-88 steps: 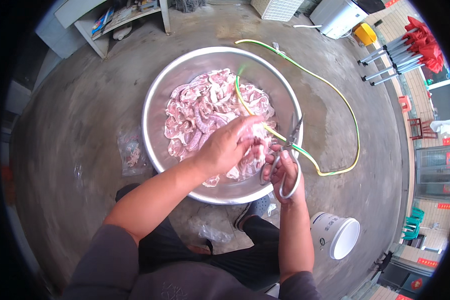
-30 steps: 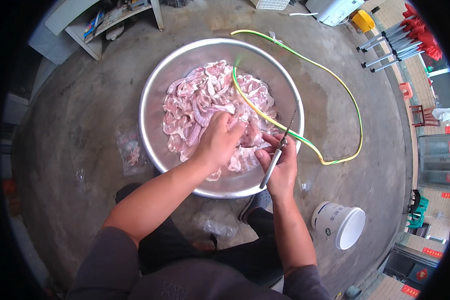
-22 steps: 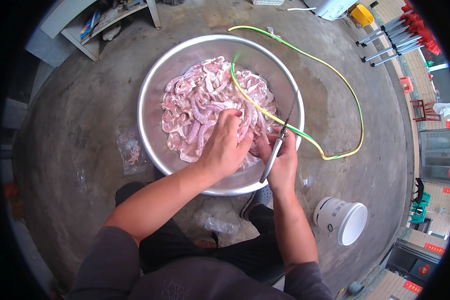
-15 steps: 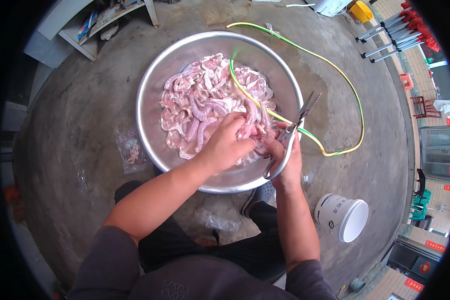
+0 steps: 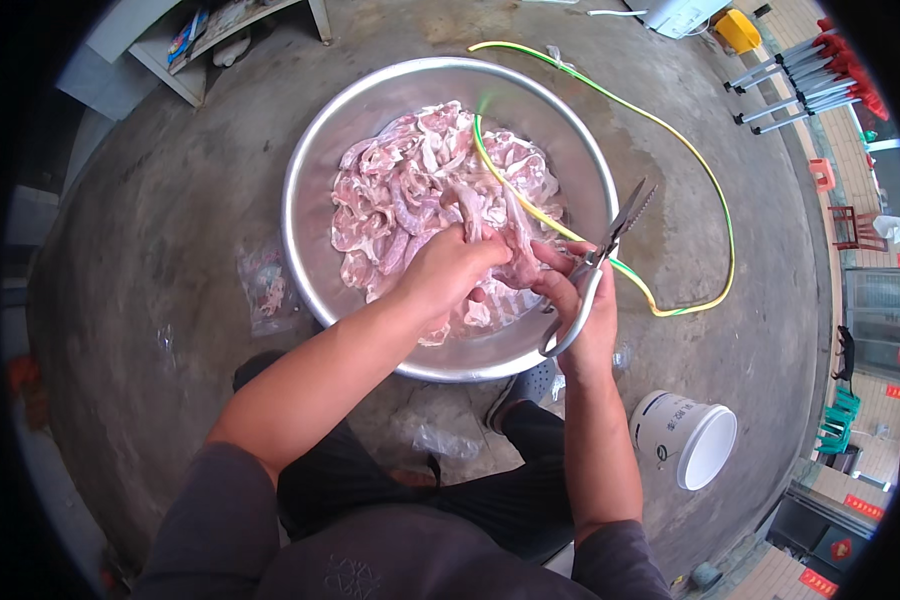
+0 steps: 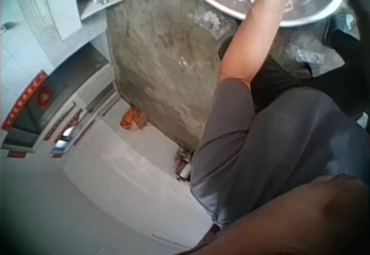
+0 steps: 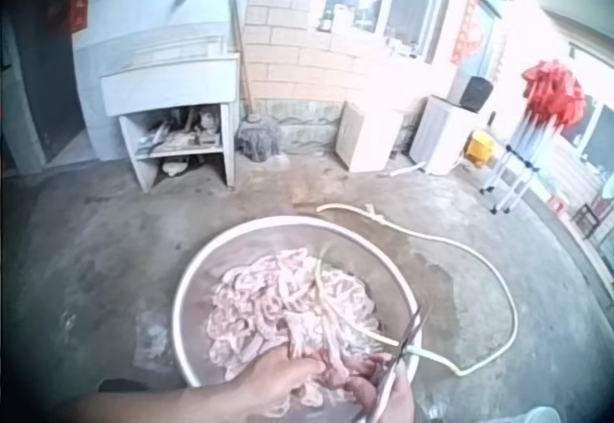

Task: The person uses kitchen shears to trim fat and connective tissue from pieces of raw meat in a large metal bowl. They pick up individual pieces, cut away excess parts, and return the trimmed meat to the bowl.

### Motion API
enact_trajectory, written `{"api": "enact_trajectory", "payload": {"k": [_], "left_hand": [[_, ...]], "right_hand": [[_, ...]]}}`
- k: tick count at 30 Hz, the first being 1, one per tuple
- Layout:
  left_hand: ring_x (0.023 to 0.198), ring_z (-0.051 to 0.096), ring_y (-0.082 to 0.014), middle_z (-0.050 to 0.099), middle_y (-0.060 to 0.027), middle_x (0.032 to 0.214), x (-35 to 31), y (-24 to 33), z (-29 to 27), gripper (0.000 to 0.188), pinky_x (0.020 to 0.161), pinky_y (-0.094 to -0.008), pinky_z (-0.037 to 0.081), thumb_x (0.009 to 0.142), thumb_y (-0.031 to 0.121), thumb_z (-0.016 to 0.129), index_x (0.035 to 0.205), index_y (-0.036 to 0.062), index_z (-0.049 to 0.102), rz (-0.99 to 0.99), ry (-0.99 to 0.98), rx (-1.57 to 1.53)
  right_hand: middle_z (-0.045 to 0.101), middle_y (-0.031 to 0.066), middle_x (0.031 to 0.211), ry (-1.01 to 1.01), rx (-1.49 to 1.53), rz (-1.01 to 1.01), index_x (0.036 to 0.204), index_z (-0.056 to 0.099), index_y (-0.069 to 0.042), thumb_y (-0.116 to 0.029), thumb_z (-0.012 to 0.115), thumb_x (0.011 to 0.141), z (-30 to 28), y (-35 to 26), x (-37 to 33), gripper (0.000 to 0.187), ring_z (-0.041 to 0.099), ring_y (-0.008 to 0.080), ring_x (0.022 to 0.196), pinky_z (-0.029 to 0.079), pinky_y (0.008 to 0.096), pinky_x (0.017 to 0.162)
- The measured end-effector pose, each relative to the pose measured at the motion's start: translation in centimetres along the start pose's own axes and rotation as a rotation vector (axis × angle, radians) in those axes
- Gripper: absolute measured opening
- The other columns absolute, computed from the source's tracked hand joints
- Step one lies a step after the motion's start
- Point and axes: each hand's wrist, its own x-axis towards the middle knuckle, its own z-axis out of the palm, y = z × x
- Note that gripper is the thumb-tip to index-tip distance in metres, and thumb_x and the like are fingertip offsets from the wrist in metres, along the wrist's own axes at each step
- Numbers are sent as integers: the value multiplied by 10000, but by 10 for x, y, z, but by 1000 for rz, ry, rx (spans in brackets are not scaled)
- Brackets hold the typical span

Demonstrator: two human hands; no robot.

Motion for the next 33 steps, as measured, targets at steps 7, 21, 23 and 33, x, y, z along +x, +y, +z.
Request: {"api": "enact_trajectory", "payload": {"k": [7, 21, 23, 33], "left_hand": [[677, 544, -86, 621, -30, 882, 0, 6, 3, 102, 510, -265, 402, 882, 141, 644, 955, 79, 612, 57, 24, 192], [1114, 588, -236, 678, -107, 1051, -8, -4, 16, 178, 965, -380, 485, 828, 138, 734, 960, 25, 699, 325, 122, 721], [1204, 536, -284, 682, -120, 1088, -16, 0, 20, 187, 1028, -406, 449, 831, 172, 727, 961, 39, 721, 343, 144, 804], [1172, 579, -352, 562, -192, 1245, -25, 6, 20, 374, 990, -442, 487, 849, 234, 728, 1182, 78, 661, 514, 88, 738]], "right_hand": [[666, 86, 1040, -19, -247, -90, 1293, 452, -39, -14, 764, 874, -3, 7, 2, 523, 655, 141, 900, 542, 269, 772], [627, 67, 1003, 48, -406, -142, 1314, 447, -15, -1, 743, 876, 0, 14, 5, 529, 651, 131, 835, 564, 279, 741], [626, 72, 995, 71, -356, -123, 1309, 448, -12, 9, 732, 880, -1, 15, 6, 516, 657, 139, 817, 570, 283, 722], [600, 55, 921, 0, -79, 26, 1266, 460, -13, 53, 562, 927, -2, -1, 7, 360, 663, 157, 746, 583, 305, 663]]}}
